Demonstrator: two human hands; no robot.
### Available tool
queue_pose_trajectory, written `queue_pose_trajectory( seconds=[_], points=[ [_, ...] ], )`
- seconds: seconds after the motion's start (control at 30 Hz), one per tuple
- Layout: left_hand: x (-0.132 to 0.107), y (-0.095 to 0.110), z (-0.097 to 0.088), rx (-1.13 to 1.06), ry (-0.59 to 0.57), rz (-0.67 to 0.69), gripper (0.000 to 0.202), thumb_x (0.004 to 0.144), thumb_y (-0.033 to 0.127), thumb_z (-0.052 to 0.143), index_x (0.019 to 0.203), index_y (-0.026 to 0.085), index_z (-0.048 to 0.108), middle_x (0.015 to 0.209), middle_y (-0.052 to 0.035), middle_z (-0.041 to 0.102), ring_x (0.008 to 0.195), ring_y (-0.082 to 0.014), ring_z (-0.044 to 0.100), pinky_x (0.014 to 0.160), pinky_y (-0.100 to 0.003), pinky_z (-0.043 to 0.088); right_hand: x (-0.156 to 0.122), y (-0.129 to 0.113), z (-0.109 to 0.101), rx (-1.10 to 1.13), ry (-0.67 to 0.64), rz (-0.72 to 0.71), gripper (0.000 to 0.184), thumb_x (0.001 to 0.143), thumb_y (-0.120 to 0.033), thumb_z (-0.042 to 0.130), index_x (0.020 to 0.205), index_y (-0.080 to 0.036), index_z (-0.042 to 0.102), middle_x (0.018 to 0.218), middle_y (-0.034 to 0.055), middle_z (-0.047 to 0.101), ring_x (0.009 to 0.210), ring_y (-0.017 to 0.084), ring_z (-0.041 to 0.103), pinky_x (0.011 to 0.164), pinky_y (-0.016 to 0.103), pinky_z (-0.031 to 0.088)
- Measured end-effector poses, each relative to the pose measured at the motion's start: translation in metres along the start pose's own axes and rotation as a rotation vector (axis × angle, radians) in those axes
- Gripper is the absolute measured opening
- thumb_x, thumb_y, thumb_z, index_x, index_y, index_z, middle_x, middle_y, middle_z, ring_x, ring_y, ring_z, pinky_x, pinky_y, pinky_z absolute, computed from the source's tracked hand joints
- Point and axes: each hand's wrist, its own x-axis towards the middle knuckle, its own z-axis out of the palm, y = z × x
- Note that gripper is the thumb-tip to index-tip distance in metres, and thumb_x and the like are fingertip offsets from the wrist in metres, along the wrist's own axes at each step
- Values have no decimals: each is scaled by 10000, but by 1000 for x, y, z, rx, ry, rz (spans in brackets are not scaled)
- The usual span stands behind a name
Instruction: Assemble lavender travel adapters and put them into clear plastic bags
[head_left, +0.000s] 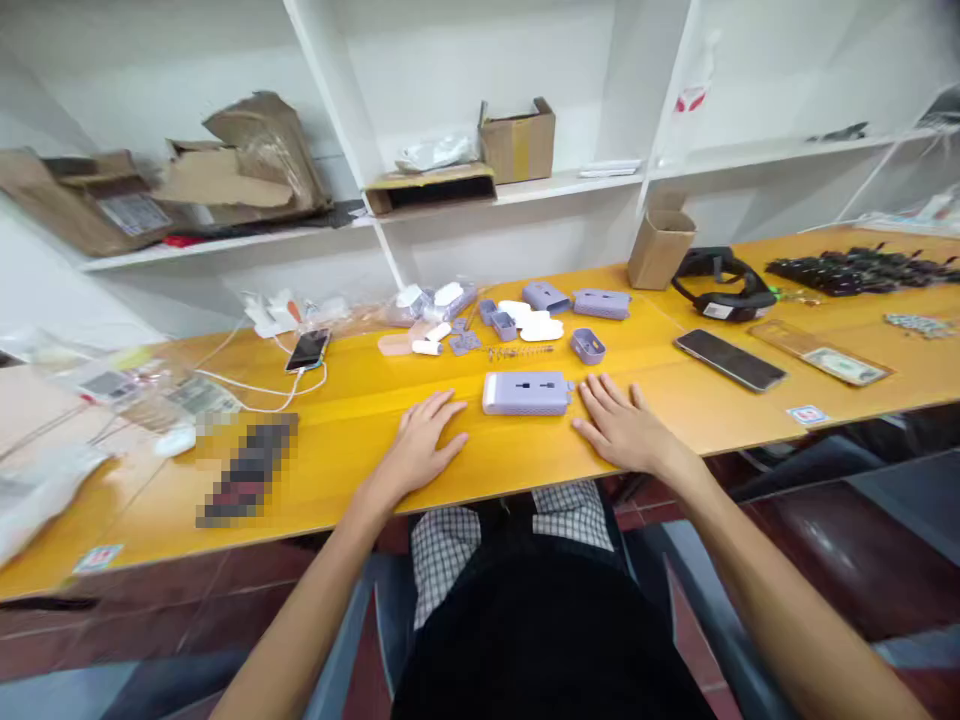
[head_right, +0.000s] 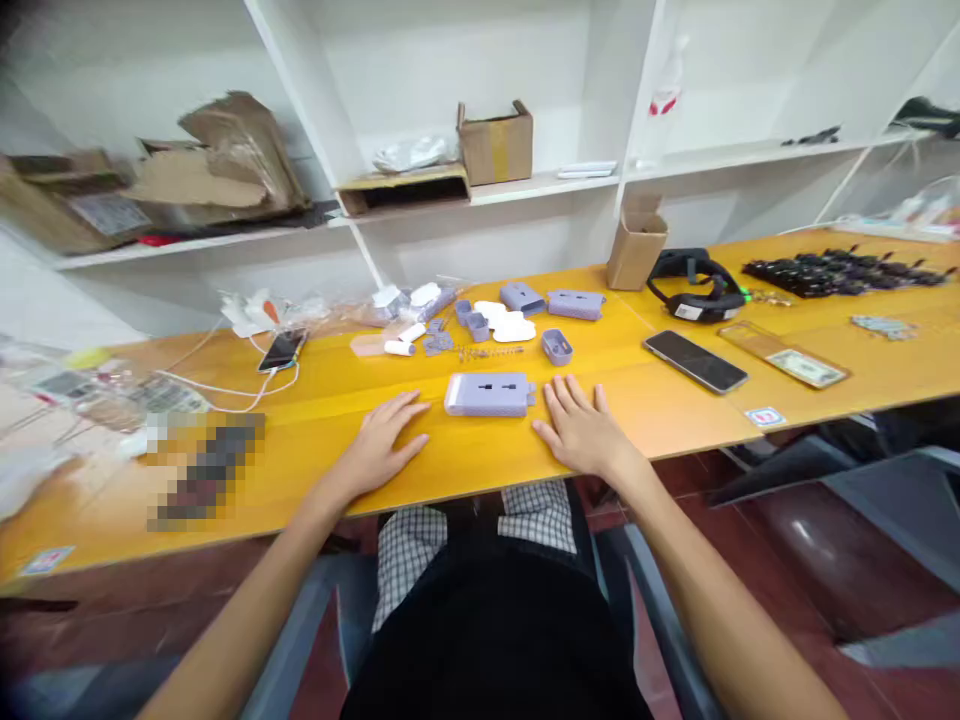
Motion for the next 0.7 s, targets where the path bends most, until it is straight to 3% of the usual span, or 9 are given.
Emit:
queue_pose_trajectory(
  seconds=[0.17,0.7],
  points=[
    [1,4,2,35,-32,-18,613,1084,542,372,1611,235,432,1752,-109,298,1639,-329,242,1318,-644,177,-6,-4,6,35,71,-48,781,1078,-603,133,1707,-161,267,1765,127,230,1653,353,150,1291,697,145],
    [2,5,0,44,-48,-30,639,1080,588,336,1617,253,425,1755,-99,292,1640,-321,241,1322,-622,176,-8,-5,0,32,46,-43,749,1079,-638,156,1697,-243,308,1776,108,218,1651,360,162,1280,701,186]
  ],
)
